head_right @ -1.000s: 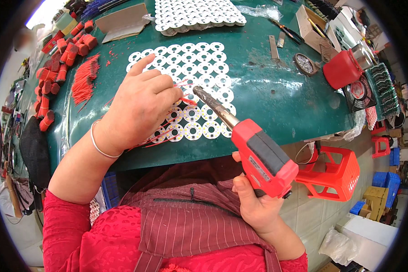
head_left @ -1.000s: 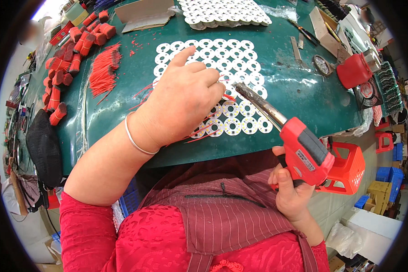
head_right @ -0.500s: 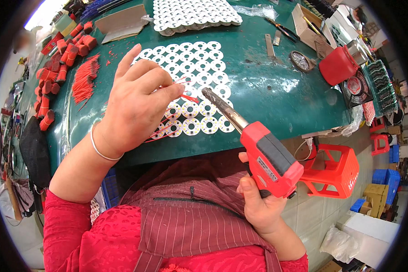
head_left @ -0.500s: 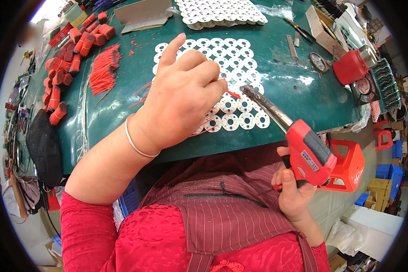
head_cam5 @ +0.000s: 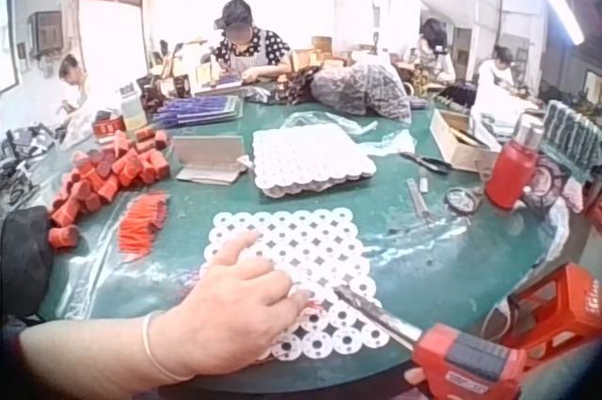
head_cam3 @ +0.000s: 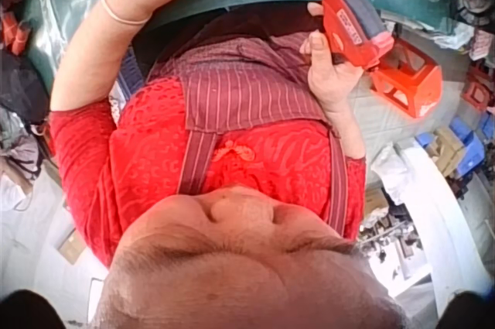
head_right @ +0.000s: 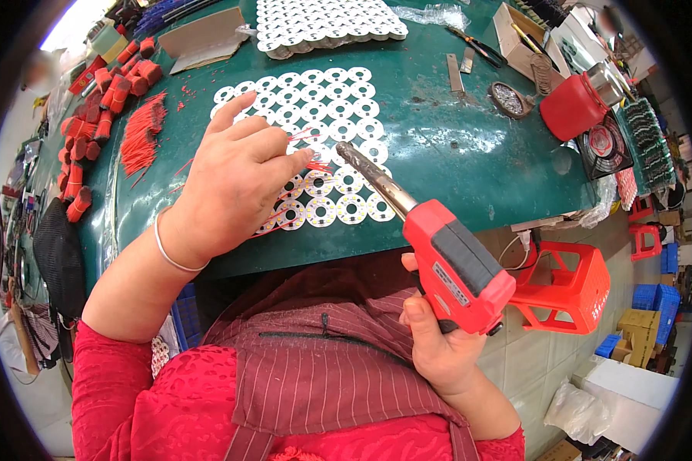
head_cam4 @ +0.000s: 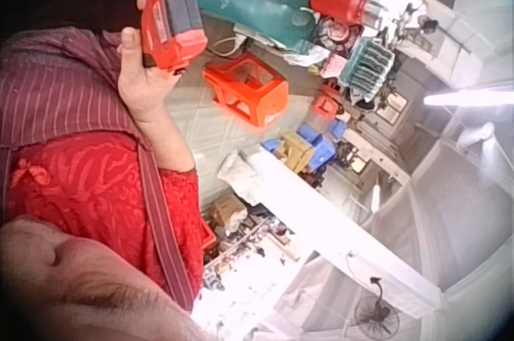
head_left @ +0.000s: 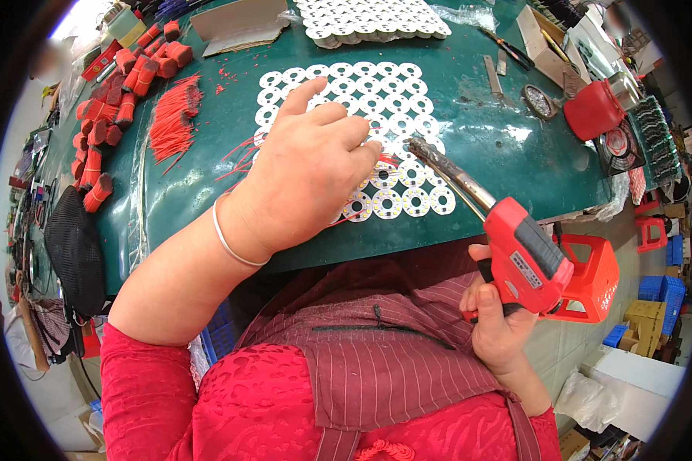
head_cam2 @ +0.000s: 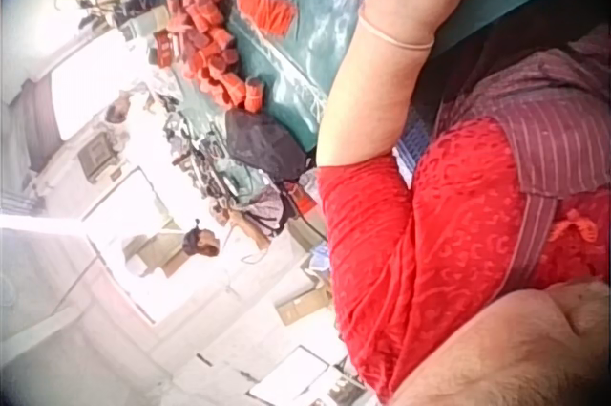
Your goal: The person solders thin red wires onto circular LED component boards with a soldering iron gun and a spool of solder.
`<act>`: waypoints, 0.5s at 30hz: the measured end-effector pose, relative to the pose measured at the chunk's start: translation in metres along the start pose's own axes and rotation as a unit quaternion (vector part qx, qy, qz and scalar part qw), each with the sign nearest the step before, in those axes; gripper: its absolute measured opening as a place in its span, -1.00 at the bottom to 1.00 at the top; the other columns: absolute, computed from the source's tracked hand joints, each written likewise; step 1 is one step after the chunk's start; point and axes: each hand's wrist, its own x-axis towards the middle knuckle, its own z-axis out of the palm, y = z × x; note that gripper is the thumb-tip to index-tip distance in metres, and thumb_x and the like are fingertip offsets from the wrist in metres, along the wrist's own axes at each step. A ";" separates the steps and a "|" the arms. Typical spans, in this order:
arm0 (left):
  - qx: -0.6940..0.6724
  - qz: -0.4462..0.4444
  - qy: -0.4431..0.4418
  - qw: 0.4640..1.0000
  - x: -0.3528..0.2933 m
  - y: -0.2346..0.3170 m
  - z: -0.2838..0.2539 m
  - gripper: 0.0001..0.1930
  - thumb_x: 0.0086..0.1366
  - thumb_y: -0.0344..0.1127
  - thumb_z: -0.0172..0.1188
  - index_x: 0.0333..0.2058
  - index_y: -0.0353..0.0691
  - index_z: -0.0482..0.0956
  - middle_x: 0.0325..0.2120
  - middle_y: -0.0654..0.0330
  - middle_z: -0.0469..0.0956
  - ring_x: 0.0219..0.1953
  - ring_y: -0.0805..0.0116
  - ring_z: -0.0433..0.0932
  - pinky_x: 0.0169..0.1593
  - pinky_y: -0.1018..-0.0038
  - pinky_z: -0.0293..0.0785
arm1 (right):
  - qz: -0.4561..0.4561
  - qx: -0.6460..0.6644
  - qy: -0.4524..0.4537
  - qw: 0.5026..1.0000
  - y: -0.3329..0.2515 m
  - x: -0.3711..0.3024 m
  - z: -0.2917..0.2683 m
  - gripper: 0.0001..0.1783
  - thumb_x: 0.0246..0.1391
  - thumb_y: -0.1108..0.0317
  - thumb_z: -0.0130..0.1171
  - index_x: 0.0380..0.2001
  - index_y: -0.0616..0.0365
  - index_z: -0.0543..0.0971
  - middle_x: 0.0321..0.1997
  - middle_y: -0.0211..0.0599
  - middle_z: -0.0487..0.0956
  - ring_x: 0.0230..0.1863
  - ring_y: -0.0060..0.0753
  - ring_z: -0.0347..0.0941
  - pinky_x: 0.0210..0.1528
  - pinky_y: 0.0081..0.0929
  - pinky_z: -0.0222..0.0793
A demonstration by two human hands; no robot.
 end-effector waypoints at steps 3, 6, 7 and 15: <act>-0.002 0.005 -0.002 1.000 -0.001 -0.002 0.001 -0.86 0.09 -0.42 0.24 -0.35 -0.10 0.71 -0.51 0.29 0.44 -0.32 0.29 0.52 0.31 0.07 0.29 | 0.003 -0.006 -0.004 1.000 0.000 0.001 0.000 -0.50 0.32 0.34 0.15 0.23 0.29 0.32 0.18 -0.02 0.48 -0.45 -0.65 0.38 -0.43 -0.54 0.47; -0.023 0.004 -0.029 0.999 -0.001 -0.003 0.001 -0.87 0.07 -0.42 0.26 -0.36 -0.08 0.70 -0.51 0.29 0.44 -0.32 0.28 0.52 0.29 0.07 0.30 | -0.002 -0.011 -0.007 1.000 -0.001 0.003 0.001 -0.51 0.32 0.33 0.15 0.22 0.30 0.33 0.17 -0.02 0.49 -0.46 -0.64 0.37 -0.44 -0.53 0.47; -0.023 0.004 -0.024 0.999 0.000 -0.003 0.001 -0.87 0.07 -0.42 0.26 -0.36 -0.08 0.69 -0.51 0.29 0.44 -0.32 0.28 0.52 0.28 0.07 0.30 | -0.002 -0.011 -0.007 1.000 -0.001 0.004 0.001 -0.51 0.32 0.33 0.15 0.22 0.30 0.33 0.17 -0.02 0.49 -0.46 -0.64 0.37 -0.44 -0.53 0.47; -0.031 0.010 -0.028 0.999 0.000 -0.005 0.004 -0.85 0.05 -0.44 0.25 -0.37 -0.08 0.69 -0.52 0.29 0.42 -0.32 0.27 0.52 0.29 0.06 0.29 | -0.005 0.014 -0.009 1.000 0.002 0.004 0.003 -0.55 0.25 0.48 0.21 0.17 0.33 0.41 0.11 -0.06 0.57 -0.38 -0.65 0.47 -0.32 -0.63 0.47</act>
